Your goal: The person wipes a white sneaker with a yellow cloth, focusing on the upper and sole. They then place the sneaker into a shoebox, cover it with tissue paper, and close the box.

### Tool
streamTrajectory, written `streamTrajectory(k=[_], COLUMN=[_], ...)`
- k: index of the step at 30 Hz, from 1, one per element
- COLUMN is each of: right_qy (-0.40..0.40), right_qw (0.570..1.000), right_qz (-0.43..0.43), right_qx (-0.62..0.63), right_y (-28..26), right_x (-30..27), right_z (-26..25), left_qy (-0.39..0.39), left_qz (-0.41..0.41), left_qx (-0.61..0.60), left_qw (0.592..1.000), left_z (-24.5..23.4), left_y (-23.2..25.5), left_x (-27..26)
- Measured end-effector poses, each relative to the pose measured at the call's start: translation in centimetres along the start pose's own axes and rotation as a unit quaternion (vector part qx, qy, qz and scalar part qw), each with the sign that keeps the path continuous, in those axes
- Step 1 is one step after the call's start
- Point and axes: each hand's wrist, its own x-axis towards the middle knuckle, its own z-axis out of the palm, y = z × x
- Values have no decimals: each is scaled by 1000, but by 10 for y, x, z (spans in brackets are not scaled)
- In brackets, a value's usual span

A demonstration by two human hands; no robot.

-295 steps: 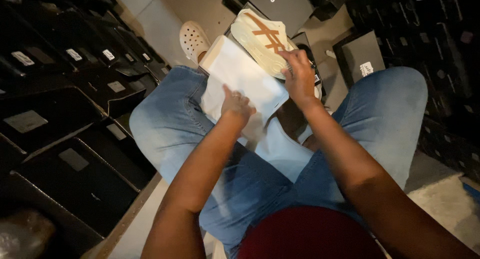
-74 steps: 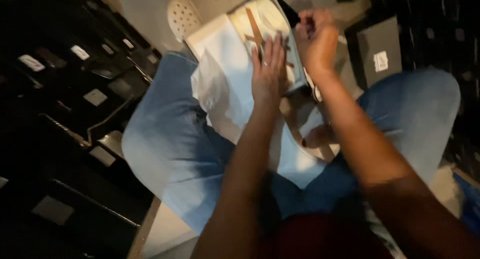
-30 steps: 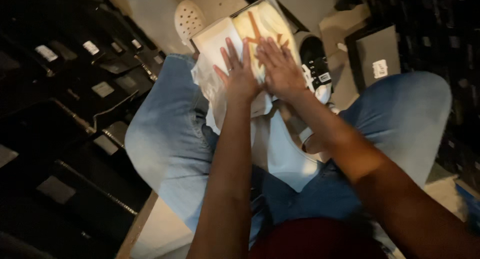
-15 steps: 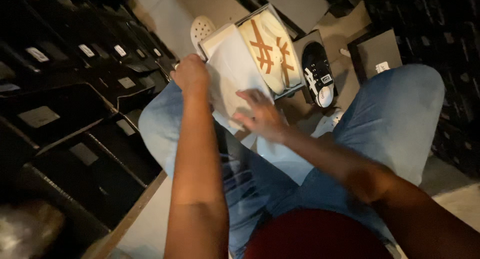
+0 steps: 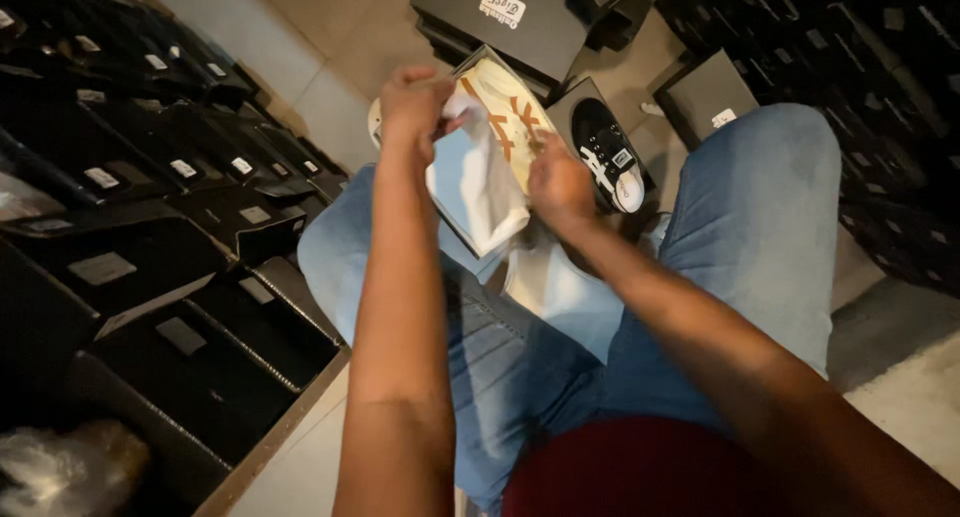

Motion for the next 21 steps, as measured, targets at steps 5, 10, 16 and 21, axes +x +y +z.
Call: streamTrajectory(k=[5,10,16,21], right_qy=[23,-5,231,174], right_qw=[894,948,948,781], right_qz=[35,-94,-27,282], right_qx=[446,305,215,530], right_y=[16,20,68,78], right_x=[23,22,68,63], right_z=[-20,-31,-48,-25], left_qy=[-78,-158,-135,-9], left_qz=[37,25,145,272], left_qx=[-84,-37,-43,194], left_qw=[993,986,979,943], left_z=[51,69,63,17], left_y=[17,31,34,10], left_x=[5,17,57,75])
